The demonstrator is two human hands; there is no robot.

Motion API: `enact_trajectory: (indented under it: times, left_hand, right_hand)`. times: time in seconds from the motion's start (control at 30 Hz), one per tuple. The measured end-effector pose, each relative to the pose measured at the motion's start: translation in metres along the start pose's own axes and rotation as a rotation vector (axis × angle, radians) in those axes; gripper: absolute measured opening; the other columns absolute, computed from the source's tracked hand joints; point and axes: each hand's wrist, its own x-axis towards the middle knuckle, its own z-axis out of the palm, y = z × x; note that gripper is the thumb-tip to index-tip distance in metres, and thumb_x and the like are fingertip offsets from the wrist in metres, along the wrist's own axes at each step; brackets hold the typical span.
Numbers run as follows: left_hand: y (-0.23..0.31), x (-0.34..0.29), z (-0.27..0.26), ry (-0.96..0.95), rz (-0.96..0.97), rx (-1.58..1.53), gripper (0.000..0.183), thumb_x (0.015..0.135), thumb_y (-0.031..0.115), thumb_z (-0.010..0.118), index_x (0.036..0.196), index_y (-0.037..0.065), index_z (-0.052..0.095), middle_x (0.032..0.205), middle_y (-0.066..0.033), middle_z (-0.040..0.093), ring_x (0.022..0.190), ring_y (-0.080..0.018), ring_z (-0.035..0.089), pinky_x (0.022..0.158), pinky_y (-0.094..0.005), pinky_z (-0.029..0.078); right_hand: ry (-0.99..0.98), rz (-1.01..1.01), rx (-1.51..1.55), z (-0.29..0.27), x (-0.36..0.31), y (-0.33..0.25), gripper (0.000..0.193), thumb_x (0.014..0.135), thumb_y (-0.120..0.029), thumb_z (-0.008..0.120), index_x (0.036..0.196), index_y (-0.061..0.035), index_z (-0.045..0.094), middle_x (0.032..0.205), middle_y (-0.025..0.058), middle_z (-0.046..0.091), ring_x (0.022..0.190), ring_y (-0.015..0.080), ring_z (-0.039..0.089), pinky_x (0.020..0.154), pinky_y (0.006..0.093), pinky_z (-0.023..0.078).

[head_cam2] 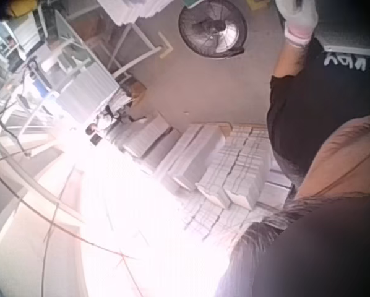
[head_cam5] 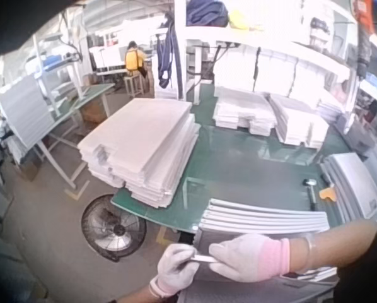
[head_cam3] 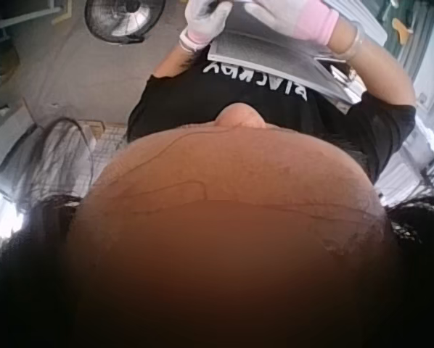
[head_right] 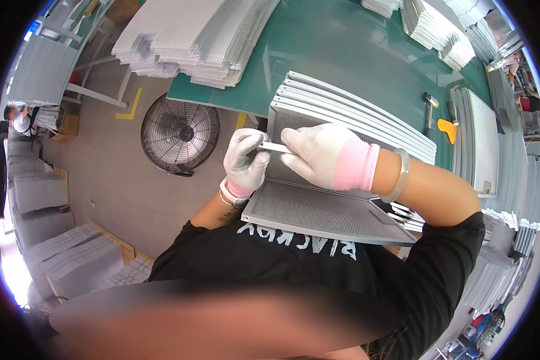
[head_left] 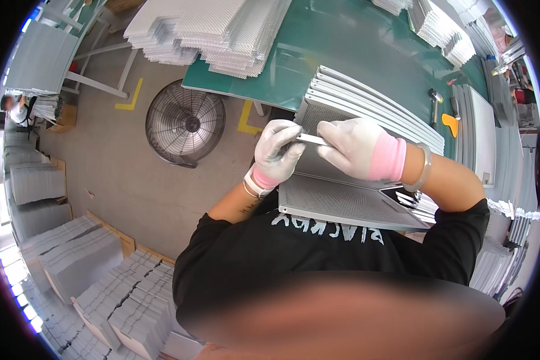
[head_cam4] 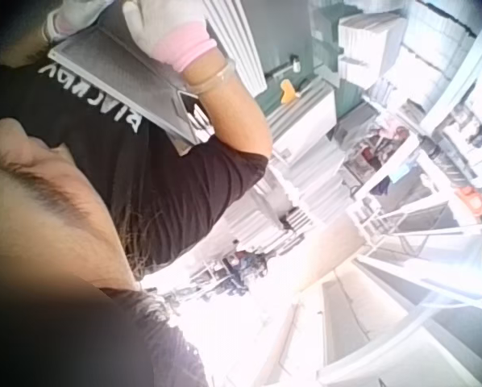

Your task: Assembling aluminum mesh filters by attaching metal brackets and drilling screws.

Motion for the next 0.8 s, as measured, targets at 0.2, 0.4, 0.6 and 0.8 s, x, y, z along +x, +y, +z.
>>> enact_trajectory:
  times: [0.2,0.4,0.6,0.8]
  left_hand:
    - [0.008,-0.001,-0.001,0.013,-0.153,-0.243,0.031,0.086,-0.001,0.067,0.116,0.001,0.060,0.104,-0.0134,0.059,0.087,-0.0166,0.056,0.074,-0.0269,0.047]
    - [0.011,-0.001,-0.003,-0.024,-0.181,-0.322,0.028,0.085,-0.004,0.064,0.112,0.002,0.060,0.105,-0.0131,0.058,0.087,-0.0159,0.055,0.073,-0.0261,0.047]
    - [0.011,0.004,-0.006,-0.045,-0.147,-0.262,0.025,0.088,0.000,0.066,0.112,0.003,0.061,0.105,-0.0131,0.057,0.089,-0.0170,0.057,0.074,-0.0263,0.048]
    - [0.009,0.002,-0.010,-0.087,-0.204,-0.299,0.020,0.088,0.001,0.063,0.108,0.004,0.063,0.102,-0.0119,0.057,0.086,-0.0173,0.055,0.074,-0.0278,0.046]
  right_hand:
    - [-0.012,-0.043,0.024,-0.007,0.001,-0.006,0.023,0.094,-0.026,0.054,0.093,-0.0037,0.051,0.079,0.0140,0.062,0.074,0.0342,0.064,0.069,0.0447,0.052]
    - [0.090,-0.087,0.013,0.002,0.013,-0.017,0.020,0.093,-0.022,0.058,0.092,-0.0038,0.051,0.079,0.0134,0.063,0.072,0.0323,0.066,0.064,0.0414,0.053]
    - [-0.024,-0.045,0.113,0.003,0.016,-0.012,0.023,0.095,-0.027,0.056,0.095,-0.0041,0.050,0.076,0.0153,0.063,0.070,0.0345,0.066,0.062,0.0427,0.053]
    - [-0.107,0.015,0.303,-0.001,0.017,-0.005,0.027,0.095,-0.029,0.057,0.096,-0.0022,0.050,0.077,0.0196,0.062,0.073,0.0395,0.065,0.065,0.0454,0.051]
